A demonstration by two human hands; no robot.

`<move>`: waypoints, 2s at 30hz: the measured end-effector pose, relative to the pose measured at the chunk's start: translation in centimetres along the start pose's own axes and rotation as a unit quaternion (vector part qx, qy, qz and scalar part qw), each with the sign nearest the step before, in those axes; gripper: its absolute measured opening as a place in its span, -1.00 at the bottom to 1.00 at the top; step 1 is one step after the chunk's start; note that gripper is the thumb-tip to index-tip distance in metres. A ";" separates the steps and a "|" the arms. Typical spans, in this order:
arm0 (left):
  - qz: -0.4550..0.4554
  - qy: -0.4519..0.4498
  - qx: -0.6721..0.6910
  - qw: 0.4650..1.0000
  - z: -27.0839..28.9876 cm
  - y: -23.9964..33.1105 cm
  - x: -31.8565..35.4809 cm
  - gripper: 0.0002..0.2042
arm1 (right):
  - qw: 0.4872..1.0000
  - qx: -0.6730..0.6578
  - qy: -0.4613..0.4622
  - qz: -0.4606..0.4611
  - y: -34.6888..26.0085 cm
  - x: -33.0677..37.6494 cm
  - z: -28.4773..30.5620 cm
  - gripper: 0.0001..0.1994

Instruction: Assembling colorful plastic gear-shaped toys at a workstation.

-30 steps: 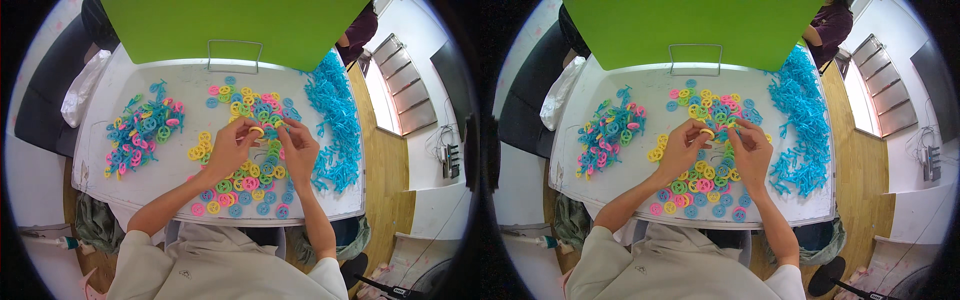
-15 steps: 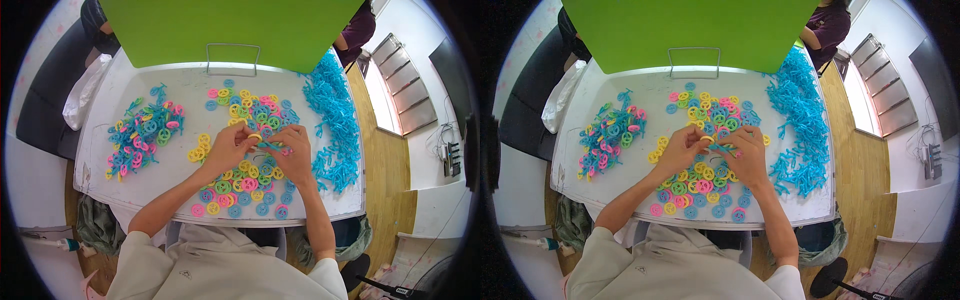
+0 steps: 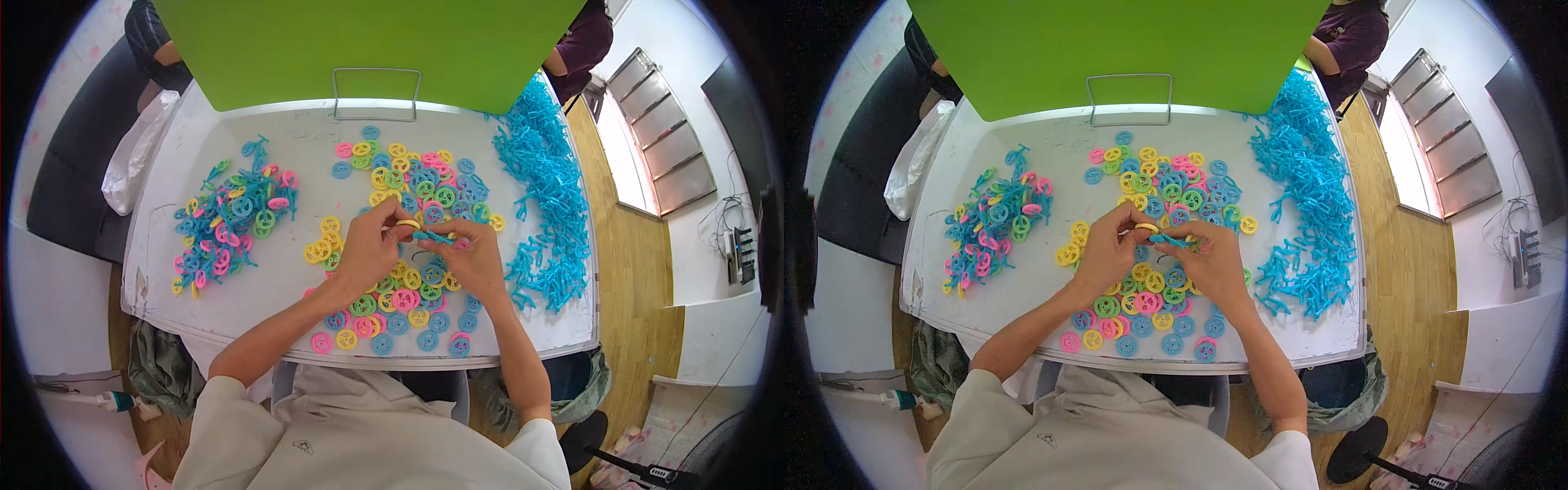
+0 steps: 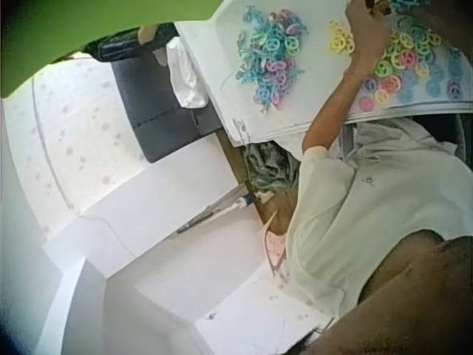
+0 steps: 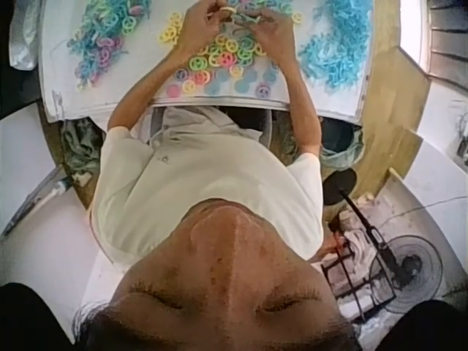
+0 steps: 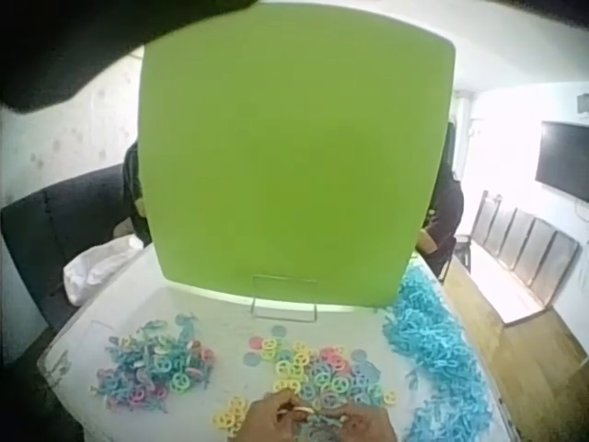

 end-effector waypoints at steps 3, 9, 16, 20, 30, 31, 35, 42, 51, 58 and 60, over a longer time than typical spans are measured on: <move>-0.024 -0.004 -0.036 0.999 0.0 0.4 0.0 -0.92 | 0.999 0.011 -0.025 -0.030 0.0 0.0 0.0 -0.78; 0.069 -0.032 0.100 0.992 -0.2 0.0 -0.3 -0.91 | 0.998 -0.008 -0.034 -0.053 0.7 -0.1 0.0 -0.78; 0.028 -0.009 0.022 0.999 -0.4 0.8 0.5 -0.91 | 0.990 -0.031 -0.067 -0.122 2.0 -0.2 -0.1 -0.78; 0.000 0.008 0.066 0.998 -0.4 1.4 0.1 -0.85 | 0.990 -0.052 -0.021 -0.131 1.6 -0.4 0.0 -0.77; 0.018 0.013 0.075 0.997 -0.1 1.6 0.3 -0.81 | 0.987 -0.064 0.012 -0.146 0.0 -0.4 0.9 -0.79; 0.016 0.021 0.095 0.995 -0.2 1.6 0.5 -0.81 | 0.983 -0.098 0.010 -0.157 0.7 -0.4 0.8 -0.79; 0.001 0.023 0.140 0.990 -0.3 1.6 0.7 -0.82 | 0.953 -0.239 0.010 -0.189 1.5 -0.2 0.0 -0.75; -0.053 0.072 0.111 0.990 -0.2 2.5 1.0 -0.86 | 0.959 -0.212 0.049 -0.182 1.3 0.4 -0.7 -0.76; 0.002 0.026 0.116 0.993 0.6 1.7 -0.1 -0.86 | 0.987 -0.055 0.142 0.053 -0.5 0.6 -0.4 -0.86; -0.007 0.001 0.142 0.990 0.6 2.6 0.2 -0.83 | 0.991 -0.042 0.111 0.062 0.3 -0.1 0.4 -0.85; -0.050 0.072 0.057 0.995 2.7 2.6 -0.8 -0.84 | 0.966 0.005 0.099 0.240 -0.5 -1.0 1.7 -0.81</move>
Point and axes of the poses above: each hand's wrist, its own x-axis away from the middle knuckle, its own z-axis out of the back of the hand, y = z × x, the point moved 3 cm from there along -x, towards the middle knuckle, and after that the axes turned 14 degrees about y, right-handed, at the moved point
